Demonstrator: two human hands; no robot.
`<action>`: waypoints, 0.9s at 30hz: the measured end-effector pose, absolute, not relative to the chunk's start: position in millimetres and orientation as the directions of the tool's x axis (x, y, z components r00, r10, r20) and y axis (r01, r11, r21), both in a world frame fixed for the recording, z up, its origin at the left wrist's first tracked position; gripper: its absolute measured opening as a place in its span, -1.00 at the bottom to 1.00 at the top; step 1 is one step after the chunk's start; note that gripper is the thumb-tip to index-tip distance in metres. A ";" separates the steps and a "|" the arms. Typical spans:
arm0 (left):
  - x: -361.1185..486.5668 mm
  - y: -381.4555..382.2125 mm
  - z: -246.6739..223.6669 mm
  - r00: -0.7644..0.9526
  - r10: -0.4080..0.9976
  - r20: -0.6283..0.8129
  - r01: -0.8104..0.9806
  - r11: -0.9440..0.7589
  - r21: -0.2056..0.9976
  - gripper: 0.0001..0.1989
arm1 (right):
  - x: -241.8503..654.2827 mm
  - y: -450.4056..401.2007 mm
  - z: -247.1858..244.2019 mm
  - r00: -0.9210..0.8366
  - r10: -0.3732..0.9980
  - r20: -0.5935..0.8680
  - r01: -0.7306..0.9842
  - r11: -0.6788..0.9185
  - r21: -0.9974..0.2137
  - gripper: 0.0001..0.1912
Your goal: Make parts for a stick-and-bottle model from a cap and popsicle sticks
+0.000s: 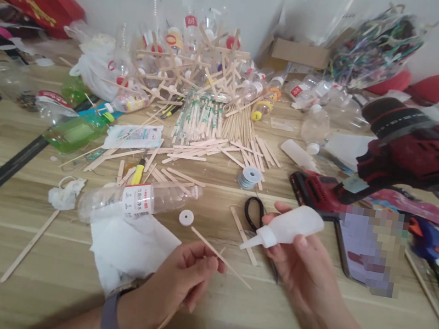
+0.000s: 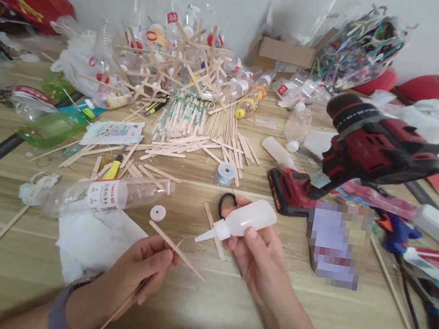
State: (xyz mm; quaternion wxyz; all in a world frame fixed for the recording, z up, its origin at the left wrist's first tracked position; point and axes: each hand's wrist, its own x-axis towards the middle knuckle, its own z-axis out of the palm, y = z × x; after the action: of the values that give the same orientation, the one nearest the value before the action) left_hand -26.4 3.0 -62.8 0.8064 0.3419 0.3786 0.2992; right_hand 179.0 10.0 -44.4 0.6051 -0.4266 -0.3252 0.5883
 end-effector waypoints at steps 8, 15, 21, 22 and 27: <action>-27.4 -0.5 -58.3 0.539 0.735 -0.413 -0.227 0.598 0.769 -0.49 | 168.4 -3.6 -36.6 0.093 0.974 0.207 -0.119 0.218 -0.969 -0.67; -27.5 -5.8 -59.0 0.579 0.714 -0.394 -0.229 0.606 0.762 -0.50 | 161.5 -9.9 -32.4 0.101 0.949 0.299 -0.019 0.303 -0.953 -0.71; -28.0 -7.1 -60.5 0.590 0.705 -0.393 -0.225 0.611 0.759 -0.52 | 161.4 -11.4 -27.0 0.097 0.936 0.339 0.049 0.336 -0.941 -0.67; -27.9 -7.0 -60.6 0.593 0.700 -0.398 -0.220 0.617 0.756 -0.51 | 161.4 -11.4 -26.6 0.090 0.933 0.349 0.055 0.345 -0.937 -0.68; -26.7 -7.2 -62.5 0.591 0.693 -0.412 -0.206 0.624 0.754 -0.51 | 161.4 -10.2 -25.9 0.042 0.935 0.351 0.093 0.346 -0.934 -0.70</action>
State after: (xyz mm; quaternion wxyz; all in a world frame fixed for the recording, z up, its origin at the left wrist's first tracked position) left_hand -26.7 -7.2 -62.5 0.8256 0.3376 0.3608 0.2724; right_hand 161.4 -10.2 -25.9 0.5735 -0.4381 -0.5867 0.3674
